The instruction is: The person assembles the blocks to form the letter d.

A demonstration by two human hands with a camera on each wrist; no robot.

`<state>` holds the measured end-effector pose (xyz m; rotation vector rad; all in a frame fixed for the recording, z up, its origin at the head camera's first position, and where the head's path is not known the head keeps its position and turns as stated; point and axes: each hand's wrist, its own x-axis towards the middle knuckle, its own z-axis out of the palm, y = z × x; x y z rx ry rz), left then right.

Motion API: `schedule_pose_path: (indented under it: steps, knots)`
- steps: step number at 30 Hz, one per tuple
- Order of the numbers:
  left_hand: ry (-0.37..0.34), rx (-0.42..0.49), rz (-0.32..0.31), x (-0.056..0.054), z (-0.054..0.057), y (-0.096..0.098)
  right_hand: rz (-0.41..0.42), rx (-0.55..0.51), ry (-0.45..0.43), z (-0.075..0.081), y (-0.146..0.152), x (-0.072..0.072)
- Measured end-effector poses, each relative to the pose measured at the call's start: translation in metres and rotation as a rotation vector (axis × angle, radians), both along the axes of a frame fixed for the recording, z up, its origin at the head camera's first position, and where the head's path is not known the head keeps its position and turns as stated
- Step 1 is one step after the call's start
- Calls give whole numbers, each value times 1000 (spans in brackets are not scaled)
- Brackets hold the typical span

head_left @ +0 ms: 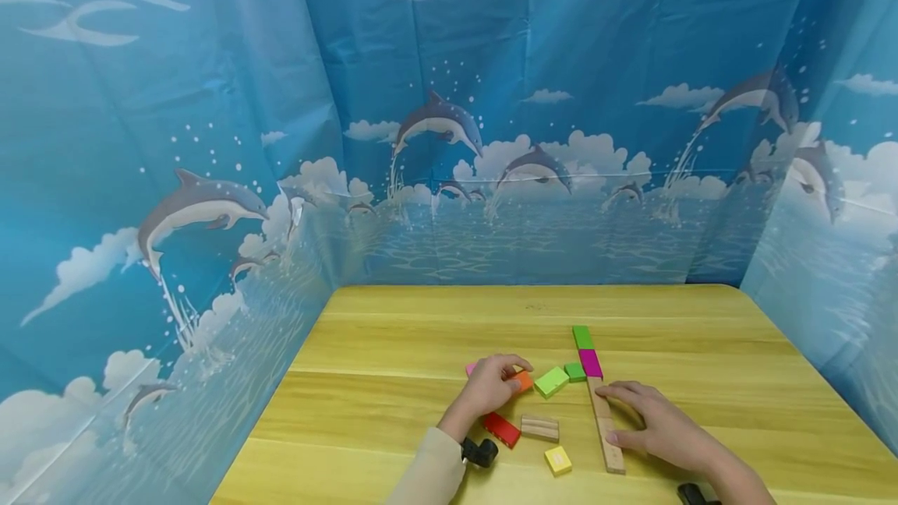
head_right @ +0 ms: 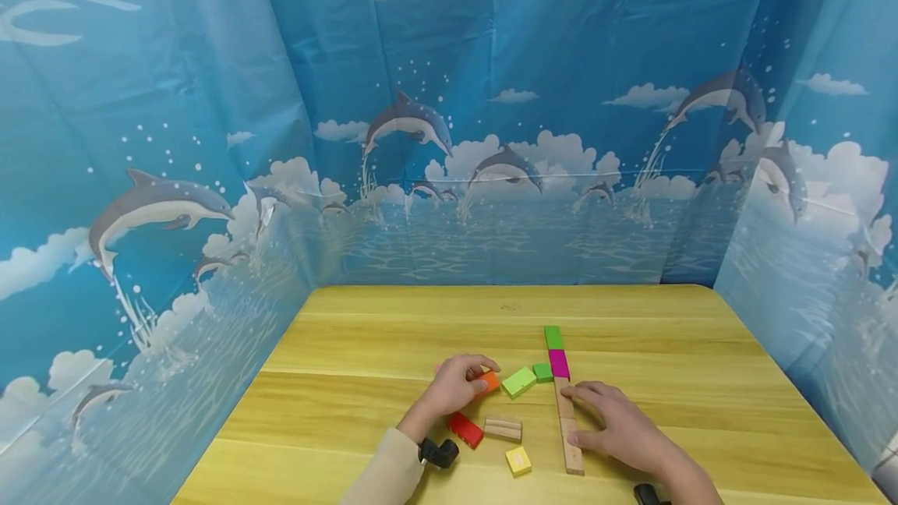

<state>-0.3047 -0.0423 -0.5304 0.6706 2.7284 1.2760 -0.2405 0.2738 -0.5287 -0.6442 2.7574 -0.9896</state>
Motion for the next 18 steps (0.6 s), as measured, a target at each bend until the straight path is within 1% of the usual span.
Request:
schedule_pose_path:
  steps: [5, 7, 14, 18]
  knots:
    - [-57, 56, -13, 3, 0, 1, -3, 2, 1, 0, 0, 0]
    - [-69, 68, -15, 4, 1, 1, -2, 0, 2, 0, 0, 0]
    - [-70, 54, -4, 4, -1, 2, -7, 3, 9, 1, 0, 2]
    - [-70, 41, -11, 5, -2, 3, -17, 5, 2, 1, -1, 2]
